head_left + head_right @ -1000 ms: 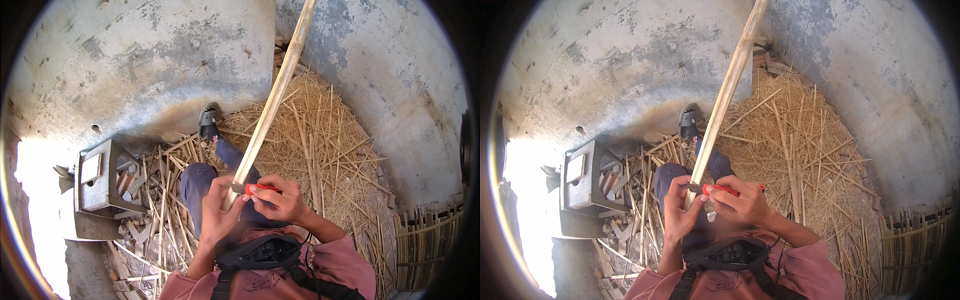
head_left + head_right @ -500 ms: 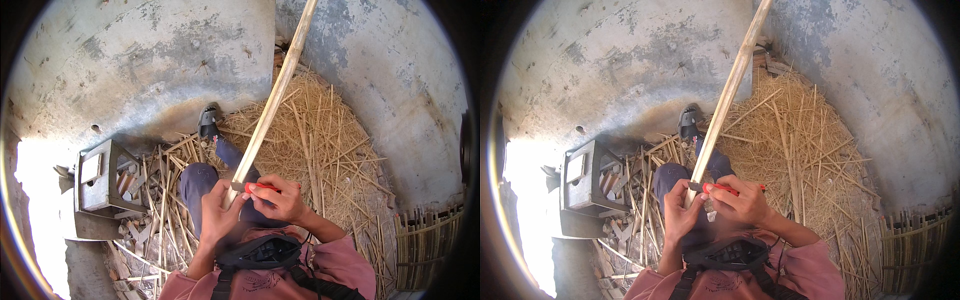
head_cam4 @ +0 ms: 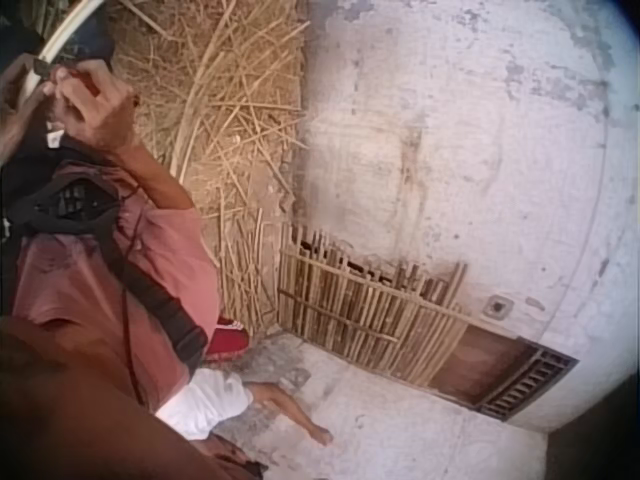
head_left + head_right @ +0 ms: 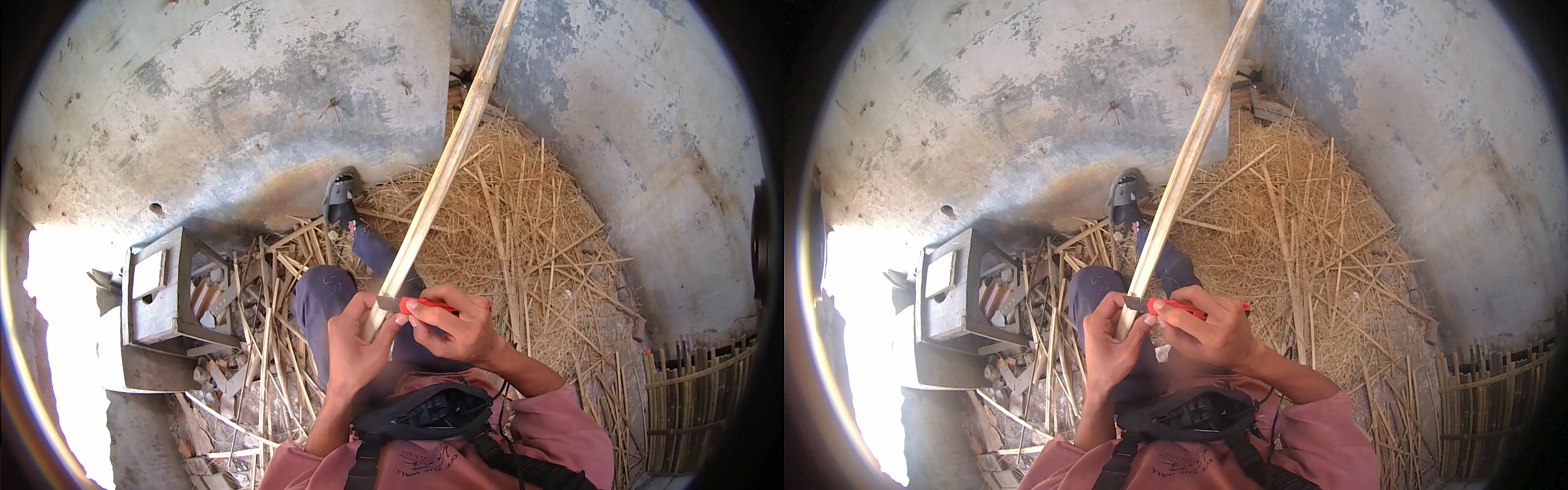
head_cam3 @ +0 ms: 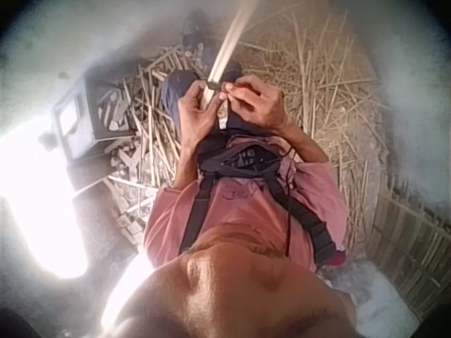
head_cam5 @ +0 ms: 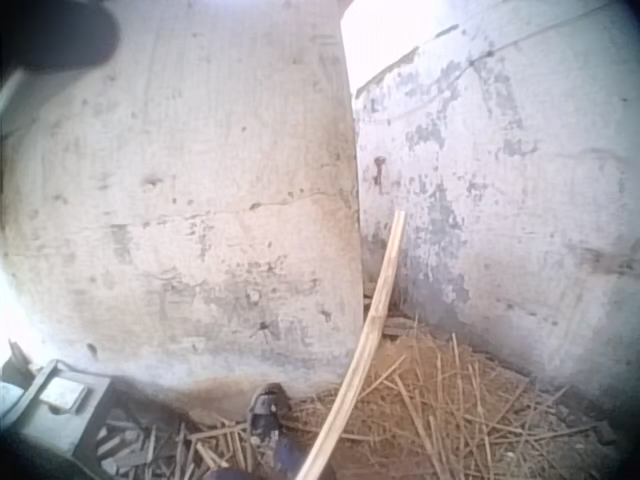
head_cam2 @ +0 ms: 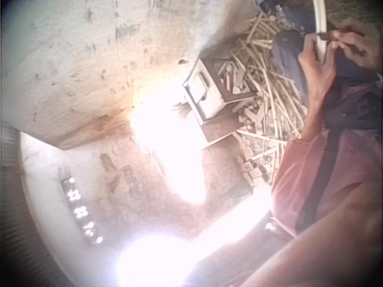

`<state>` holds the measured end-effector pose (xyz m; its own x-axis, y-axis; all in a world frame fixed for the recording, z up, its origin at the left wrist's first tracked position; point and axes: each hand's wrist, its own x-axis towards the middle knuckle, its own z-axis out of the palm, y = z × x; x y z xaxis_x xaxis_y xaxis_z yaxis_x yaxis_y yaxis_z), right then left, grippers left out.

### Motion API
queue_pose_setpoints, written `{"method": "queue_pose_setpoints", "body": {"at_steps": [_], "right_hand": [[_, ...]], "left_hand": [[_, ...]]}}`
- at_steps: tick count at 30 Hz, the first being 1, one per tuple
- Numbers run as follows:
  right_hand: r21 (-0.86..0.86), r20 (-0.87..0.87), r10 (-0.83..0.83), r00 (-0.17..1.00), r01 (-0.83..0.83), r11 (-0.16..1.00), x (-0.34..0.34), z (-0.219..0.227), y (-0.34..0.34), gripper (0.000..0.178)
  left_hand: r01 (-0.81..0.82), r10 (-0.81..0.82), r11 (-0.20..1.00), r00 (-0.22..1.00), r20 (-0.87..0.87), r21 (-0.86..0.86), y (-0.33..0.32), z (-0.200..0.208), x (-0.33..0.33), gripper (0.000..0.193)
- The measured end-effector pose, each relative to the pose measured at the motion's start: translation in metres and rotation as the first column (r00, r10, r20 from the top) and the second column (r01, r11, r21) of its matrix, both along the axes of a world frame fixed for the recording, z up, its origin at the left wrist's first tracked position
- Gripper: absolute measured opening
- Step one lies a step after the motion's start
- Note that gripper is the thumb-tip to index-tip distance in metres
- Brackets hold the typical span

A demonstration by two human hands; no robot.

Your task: The person uses a small red utility knife to shave layers off a long thin piece of wood, rotating the wood to work on different sides while sitting on a straw-covered floor.

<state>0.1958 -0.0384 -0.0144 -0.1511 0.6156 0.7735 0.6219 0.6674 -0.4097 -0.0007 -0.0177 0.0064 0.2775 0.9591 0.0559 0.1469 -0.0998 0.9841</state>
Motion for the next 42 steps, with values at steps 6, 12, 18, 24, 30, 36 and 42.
{"method": "queue_pose_setpoints", "body": {"at_steps": [6, 12, 18, 24, 30, 36, 42], "right_hand": [[-0.013, 0.002, -0.017, 1.000, 0.018, 1.000, 0.000, -0.001, -0.001, 0.033], [-0.007, 0.013, -0.035, 0.999, 0.035, 0.999, 0.001, 0.001, 0.000, 0.034], [-0.006, 0.019, -0.055, 0.998, 0.055, 0.998, 0.001, 0.001, 0.001, 0.034], [0.008, -0.001, -0.095, 0.995, 0.095, 0.995, 0.004, 0.001, 0.004, 0.036], [0.018, -0.090, -0.122, 0.988, 0.124, 0.992, 0.020, 0.006, 0.018, 0.028], [-0.005, -0.112, -0.069, 0.991, 0.069, 0.998, 0.026, 0.011, 0.021, 0.024], [0.011, -0.083, -0.070, 0.994, 0.071, 0.997, 0.024, 0.013, 0.026, 0.024]], "left_hand": [[-0.012, 0.012, 1.000, 1.000, 0.019, 0.009, 0.001, -0.001, 0.001, 0.015], [-0.033, 0.033, 0.999, 0.999, -0.001, -0.003, 0.001, 0.001, 0.003, 0.016], [-0.043, 0.044, 0.999, 0.999, 0.011, -0.010, 0.002, -0.003, 0.004, 0.016], [-0.036, 0.036, 0.999, 0.999, 0.001, 0.001, 0.000, -0.001, 0.008, 0.015], [-0.033, 0.031, 0.999, 0.995, -0.099, -0.012, -0.006, -0.009, 0.001, 0.014], [-0.035, 0.037, 0.999, 0.995, -0.098, 0.031, -0.007, -0.002, 0.002, 0.015], [-0.058, 0.064, 0.997, 0.993, -0.100, 0.059, -0.007, -0.001, -0.001, 0.016]]}}
